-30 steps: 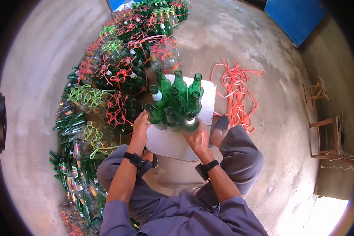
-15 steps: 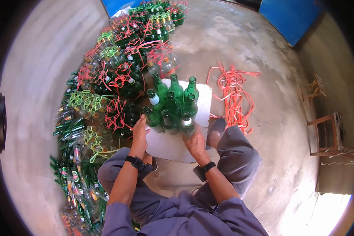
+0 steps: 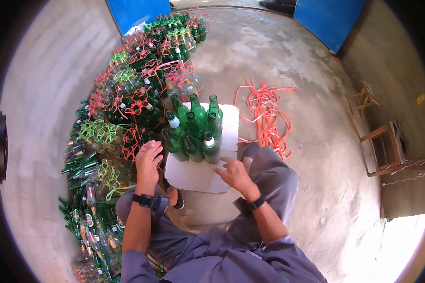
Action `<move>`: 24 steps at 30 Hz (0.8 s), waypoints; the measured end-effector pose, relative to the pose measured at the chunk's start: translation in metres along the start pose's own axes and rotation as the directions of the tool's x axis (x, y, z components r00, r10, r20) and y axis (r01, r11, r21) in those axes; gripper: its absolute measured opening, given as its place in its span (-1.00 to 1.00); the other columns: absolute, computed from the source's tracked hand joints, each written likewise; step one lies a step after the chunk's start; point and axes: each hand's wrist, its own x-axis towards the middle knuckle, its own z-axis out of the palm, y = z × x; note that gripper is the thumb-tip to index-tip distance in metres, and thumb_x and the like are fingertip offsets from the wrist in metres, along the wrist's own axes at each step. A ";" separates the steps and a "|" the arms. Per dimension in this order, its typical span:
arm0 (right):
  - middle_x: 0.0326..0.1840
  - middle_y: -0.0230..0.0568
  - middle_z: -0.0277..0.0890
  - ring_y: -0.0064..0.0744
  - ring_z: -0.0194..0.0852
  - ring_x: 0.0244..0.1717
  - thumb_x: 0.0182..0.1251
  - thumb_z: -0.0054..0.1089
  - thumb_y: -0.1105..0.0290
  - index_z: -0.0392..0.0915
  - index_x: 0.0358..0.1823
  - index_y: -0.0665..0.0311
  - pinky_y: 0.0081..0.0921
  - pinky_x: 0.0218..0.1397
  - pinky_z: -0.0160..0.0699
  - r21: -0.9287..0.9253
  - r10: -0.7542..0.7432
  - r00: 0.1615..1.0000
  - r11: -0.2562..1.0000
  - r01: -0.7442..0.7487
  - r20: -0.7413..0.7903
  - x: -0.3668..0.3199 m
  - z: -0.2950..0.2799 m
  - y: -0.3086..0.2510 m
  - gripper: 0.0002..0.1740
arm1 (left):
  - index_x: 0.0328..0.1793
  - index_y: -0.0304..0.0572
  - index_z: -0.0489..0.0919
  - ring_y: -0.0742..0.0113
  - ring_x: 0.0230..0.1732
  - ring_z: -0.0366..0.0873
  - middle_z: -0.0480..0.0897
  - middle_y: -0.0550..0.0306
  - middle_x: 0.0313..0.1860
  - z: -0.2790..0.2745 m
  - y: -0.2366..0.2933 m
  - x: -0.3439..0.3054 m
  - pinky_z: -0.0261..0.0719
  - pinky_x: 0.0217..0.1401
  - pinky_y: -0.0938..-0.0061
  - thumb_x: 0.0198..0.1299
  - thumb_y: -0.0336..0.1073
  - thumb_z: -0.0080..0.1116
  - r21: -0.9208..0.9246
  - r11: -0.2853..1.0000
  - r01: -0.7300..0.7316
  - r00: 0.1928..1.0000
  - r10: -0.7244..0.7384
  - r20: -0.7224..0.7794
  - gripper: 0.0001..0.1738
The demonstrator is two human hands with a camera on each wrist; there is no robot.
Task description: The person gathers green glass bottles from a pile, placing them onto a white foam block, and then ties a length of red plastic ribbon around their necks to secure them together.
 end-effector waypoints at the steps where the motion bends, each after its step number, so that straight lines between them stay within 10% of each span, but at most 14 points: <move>1: 0.00 0.21 0.70 0.01 0.74 0.01 0.27 0.41 0.11 0.60 0.19 0.36 -0.25 0.11 0.66 0.076 -0.079 0.997 0.994 0.081 -0.024 -0.001 -0.007 0.006 -0.42 | 0.21 -0.18 0.54 0.23 0.07 0.67 0.71 -0.03 0.12 0.003 0.012 -0.009 0.59 0.03 0.39 0.40 -0.20 0.21 -0.006 1.000 -0.025 1.000 0.025 0.013 -0.65; 11: -0.16 -0.14 0.76 -0.49 0.68 -0.19 0.37 0.39 0.19 0.66 0.08 0.48 -0.50 -0.11 0.68 0.200 0.099 0.976 0.978 -0.060 -0.192 -0.060 -0.209 -0.001 -0.53 | -0.01 -0.31 0.65 0.24 -0.15 0.70 0.75 0.02 -0.09 -0.046 0.105 -0.120 0.59 -0.02 0.46 0.37 -0.34 0.19 0.533 0.778 -0.333 0.930 0.177 0.322 -0.80; 12: -0.16 -0.14 0.76 -0.49 0.68 -0.19 0.37 0.39 0.19 0.66 0.08 0.48 -0.50 -0.11 0.68 0.202 0.105 0.976 0.977 -0.065 -0.193 -0.058 -0.218 0.016 -0.53 | -0.03 -0.29 0.65 0.14 -0.12 0.69 0.75 0.00 -0.10 -0.059 0.105 -0.124 0.59 0.02 0.39 0.32 -0.37 0.22 0.707 0.555 -0.438 0.899 0.254 0.357 -0.82; 13: -0.21 -0.14 0.75 -0.51 0.67 -0.22 0.37 0.38 0.18 0.66 0.07 0.48 -0.52 -0.15 0.67 0.147 0.152 0.962 0.982 -0.120 -0.227 -0.052 -0.221 0.042 -0.53 | -0.05 -0.27 0.66 0.04 -0.09 0.69 0.74 -0.02 -0.11 -0.071 0.102 -0.128 0.59 0.07 0.32 0.26 -0.39 0.25 0.822 0.280 -0.496 0.857 0.312 0.411 -0.83; 17: -0.29 -0.09 0.75 -0.41 0.69 -0.29 0.36 0.34 0.15 0.67 0.05 0.47 -0.46 -0.15 0.67 -0.021 0.349 0.930 0.935 -0.354 -0.118 -0.029 -0.207 0.143 -0.52 | -0.12 -0.21 0.69 -0.03 0.06 0.64 0.73 -0.02 -0.07 -0.098 0.070 -0.134 0.52 0.25 0.19 0.09 -0.43 0.34 0.850 0.144 -0.507 0.830 0.349 0.436 -0.80; 22: -0.14 0.16 0.72 0.00 0.73 -0.06 0.17 0.41 0.06 0.71 -0.11 0.48 -0.23 0.09 0.67 -0.511 0.225 0.973 0.843 -0.167 0.052 -0.011 -0.147 0.260 -0.46 | -0.14 -0.22 0.68 -0.02 0.05 0.64 0.73 -0.02 -0.06 -0.087 0.065 -0.129 0.52 0.26 0.21 0.04 -0.45 0.35 0.850 0.124 -0.512 0.803 0.421 0.422 -0.79; 24: -0.26 0.10 0.72 -0.17 0.78 -0.32 0.21 0.42 0.11 0.71 -0.18 0.46 -0.29 -0.21 0.74 -0.396 0.396 0.906 0.864 -0.312 0.150 0.002 -0.126 0.264 -0.54 | -0.15 -0.23 0.68 0.01 0.04 0.64 0.73 -0.02 -0.07 -0.086 0.068 -0.124 0.53 0.25 0.23 0.04 -0.47 0.35 0.858 0.258 -0.443 0.873 0.340 0.349 -0.79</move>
